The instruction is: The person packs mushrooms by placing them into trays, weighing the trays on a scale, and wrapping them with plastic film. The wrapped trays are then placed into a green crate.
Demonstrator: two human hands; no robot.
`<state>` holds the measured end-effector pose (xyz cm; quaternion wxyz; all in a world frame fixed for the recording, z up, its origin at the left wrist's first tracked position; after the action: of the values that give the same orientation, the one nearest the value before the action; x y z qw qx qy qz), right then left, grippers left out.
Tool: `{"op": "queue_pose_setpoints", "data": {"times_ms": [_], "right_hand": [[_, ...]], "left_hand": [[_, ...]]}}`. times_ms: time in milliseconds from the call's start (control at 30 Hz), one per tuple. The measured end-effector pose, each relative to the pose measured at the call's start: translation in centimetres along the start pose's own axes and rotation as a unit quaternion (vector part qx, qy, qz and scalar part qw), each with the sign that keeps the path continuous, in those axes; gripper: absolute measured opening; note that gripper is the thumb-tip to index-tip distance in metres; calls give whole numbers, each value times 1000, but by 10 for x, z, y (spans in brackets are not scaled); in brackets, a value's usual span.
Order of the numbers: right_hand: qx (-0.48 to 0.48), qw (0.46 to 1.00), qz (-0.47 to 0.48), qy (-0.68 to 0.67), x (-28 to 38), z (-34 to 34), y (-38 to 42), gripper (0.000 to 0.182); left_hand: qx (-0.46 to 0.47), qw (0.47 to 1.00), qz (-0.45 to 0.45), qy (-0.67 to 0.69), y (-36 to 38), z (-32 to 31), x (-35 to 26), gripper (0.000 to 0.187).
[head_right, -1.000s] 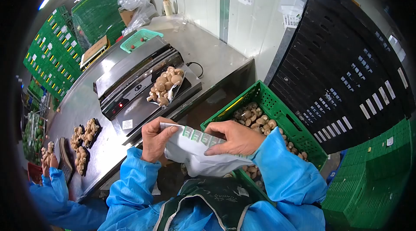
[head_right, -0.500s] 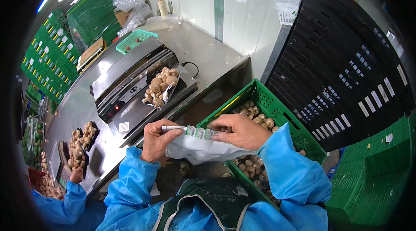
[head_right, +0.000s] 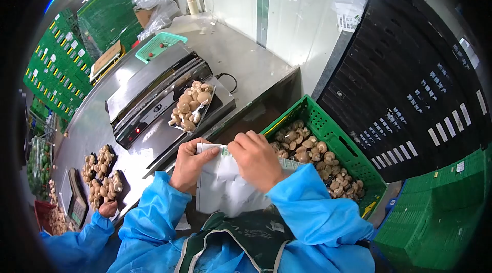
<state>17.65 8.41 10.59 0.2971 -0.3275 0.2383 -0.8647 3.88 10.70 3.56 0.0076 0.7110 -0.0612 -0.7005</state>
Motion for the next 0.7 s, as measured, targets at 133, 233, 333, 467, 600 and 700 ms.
{"op": "queue_pose_setpoints", "data": {"times_ms": [133,233,333,467,600,700], "right_hand": [[-29,997,9,66,1,-16,1,18],[-26,995,-82,-42,-12,-25,10,15],[-51,935,-270,-226,-60,-16,29,11],[-146,771,-551,-284,-213,4,125,11],[-127,714,-656,-210,-326,-6,194,16],[-63,745,-655,-112,-409,-34,222,26]], "left_hand": [[10,991,74,108,-23,6,24,13],[-19,990,125,57,-39,19,41,12],[2,993,116,23,-58,33,59,14],[32,989,146,11,-64,40,68,15],[23,985,161,-56,-65,42,76,13],[6,980,168,-108,-62,42,83,14]]}}
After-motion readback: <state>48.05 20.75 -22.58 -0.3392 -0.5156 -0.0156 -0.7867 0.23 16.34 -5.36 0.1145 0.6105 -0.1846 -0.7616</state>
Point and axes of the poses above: each hand's wrist, its own y-axis away from the middle knuckle, its own z-axis out of the back of the hand, x = y × z, the point moved 8 cm from there along -y, towards the middle knuckle, and after that the axes turned 8 degrees about -x, right-handed, at the moved point
